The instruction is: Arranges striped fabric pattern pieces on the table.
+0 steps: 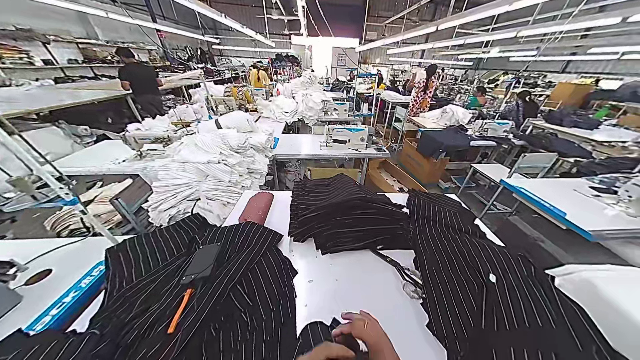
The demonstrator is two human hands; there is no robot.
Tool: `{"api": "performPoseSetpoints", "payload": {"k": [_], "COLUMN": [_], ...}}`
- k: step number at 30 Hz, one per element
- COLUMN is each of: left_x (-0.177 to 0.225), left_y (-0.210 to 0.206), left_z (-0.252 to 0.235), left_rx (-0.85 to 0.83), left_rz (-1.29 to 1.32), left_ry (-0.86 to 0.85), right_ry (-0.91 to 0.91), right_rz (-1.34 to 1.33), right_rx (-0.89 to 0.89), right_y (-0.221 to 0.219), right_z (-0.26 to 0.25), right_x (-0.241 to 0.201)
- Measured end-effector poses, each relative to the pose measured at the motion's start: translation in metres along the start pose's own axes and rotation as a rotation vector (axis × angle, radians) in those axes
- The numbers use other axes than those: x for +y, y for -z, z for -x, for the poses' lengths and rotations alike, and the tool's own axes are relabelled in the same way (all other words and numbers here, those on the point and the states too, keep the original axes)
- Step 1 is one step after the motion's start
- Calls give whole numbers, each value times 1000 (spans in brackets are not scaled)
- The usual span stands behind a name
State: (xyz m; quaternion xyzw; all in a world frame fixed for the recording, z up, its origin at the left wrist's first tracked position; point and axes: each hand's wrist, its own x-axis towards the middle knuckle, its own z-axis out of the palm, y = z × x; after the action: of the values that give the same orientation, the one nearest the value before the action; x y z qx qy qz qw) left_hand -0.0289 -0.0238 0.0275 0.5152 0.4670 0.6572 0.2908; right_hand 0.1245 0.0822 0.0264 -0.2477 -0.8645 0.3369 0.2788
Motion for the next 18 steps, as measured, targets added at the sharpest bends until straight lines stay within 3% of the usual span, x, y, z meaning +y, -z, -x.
{"api": "performPoseSetpoints", "payload": {"k": [2,5,10,16,18], "left_x": [27,56,53,63,60], "left_y": [20,41,70,80,60], "left_z": [-7,-18,-35,-41,-41], "left_rx": [112,405,696,712,623], "left_rz": [-65,-155,-222,-131,-231], "left_ry": [-67,-17,-87,-169,-177], "right_ry": [-97,-191,-263,-391,-278], "right_rz": [25,86,178,429,355], "right_rx": [60,183,298,673,726], "right_y": [8,31,80,137,133], "right_z": [2,10,29,71,67], "right_x": [1,5,6,12,-11]}}
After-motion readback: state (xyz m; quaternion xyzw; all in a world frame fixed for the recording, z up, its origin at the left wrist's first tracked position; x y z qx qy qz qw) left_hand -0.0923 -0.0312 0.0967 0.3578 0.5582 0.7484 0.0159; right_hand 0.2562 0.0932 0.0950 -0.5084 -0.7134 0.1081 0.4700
